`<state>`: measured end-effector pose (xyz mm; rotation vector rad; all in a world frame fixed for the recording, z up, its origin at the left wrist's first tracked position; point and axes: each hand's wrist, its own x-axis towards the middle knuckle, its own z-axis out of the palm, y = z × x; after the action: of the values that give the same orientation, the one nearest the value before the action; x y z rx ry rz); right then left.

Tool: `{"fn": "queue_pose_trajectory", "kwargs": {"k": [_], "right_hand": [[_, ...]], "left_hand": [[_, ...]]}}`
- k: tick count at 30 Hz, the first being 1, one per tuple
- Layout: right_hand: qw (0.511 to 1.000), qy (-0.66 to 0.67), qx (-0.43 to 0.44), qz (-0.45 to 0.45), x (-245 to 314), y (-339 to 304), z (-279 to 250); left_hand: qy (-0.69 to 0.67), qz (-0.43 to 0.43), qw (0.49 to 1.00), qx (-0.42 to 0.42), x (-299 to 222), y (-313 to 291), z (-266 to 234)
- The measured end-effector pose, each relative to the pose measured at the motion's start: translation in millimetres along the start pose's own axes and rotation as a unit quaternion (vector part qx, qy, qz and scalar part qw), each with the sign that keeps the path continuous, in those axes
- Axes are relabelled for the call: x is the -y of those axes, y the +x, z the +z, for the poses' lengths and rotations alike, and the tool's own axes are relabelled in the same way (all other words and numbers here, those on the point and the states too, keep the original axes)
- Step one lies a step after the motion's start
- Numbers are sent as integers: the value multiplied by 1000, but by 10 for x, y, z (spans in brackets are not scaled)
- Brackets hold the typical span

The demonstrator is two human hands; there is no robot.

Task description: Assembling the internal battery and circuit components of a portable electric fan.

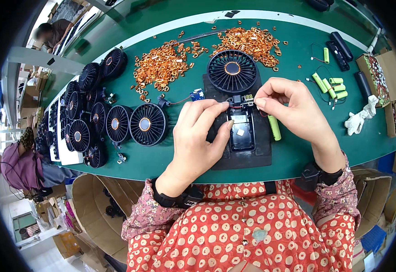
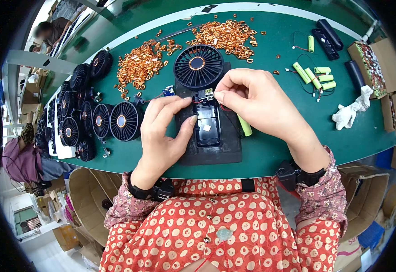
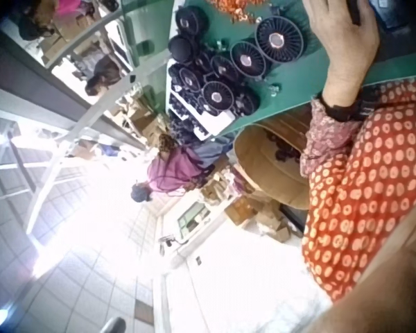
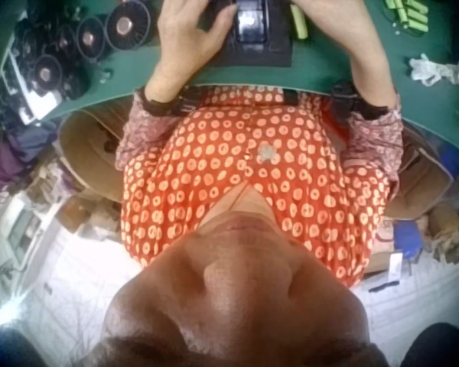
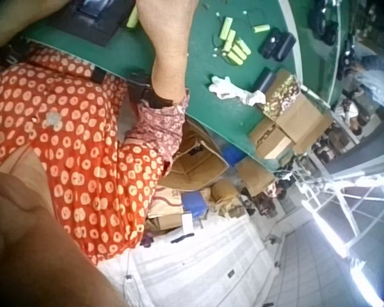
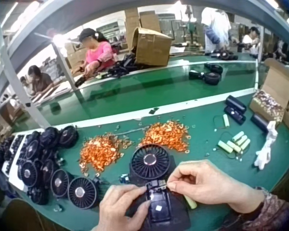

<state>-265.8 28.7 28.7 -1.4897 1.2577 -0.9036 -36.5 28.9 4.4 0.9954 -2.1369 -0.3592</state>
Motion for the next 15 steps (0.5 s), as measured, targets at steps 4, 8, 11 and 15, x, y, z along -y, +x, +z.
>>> {"fn": "queue_pose_trajectory", "kwargs": {"k": [4,8,11,15], "right_hand": [[999,21,-3,28,-28,-17,67],[997,-40,-64,-35,-31,-34,241],[988,-84,-99,-81,-97,-28,311],[986,-112,-95,-75,-107,-28,339]], "left_hand": [[0,-2,1000,6,-63,-24,30],[-17,-23,1000,1,-79,-59,62],[-6,-17,1000,3,-68,-52,50],[-19,-24,1000,-4,-29,-60,51]]}}
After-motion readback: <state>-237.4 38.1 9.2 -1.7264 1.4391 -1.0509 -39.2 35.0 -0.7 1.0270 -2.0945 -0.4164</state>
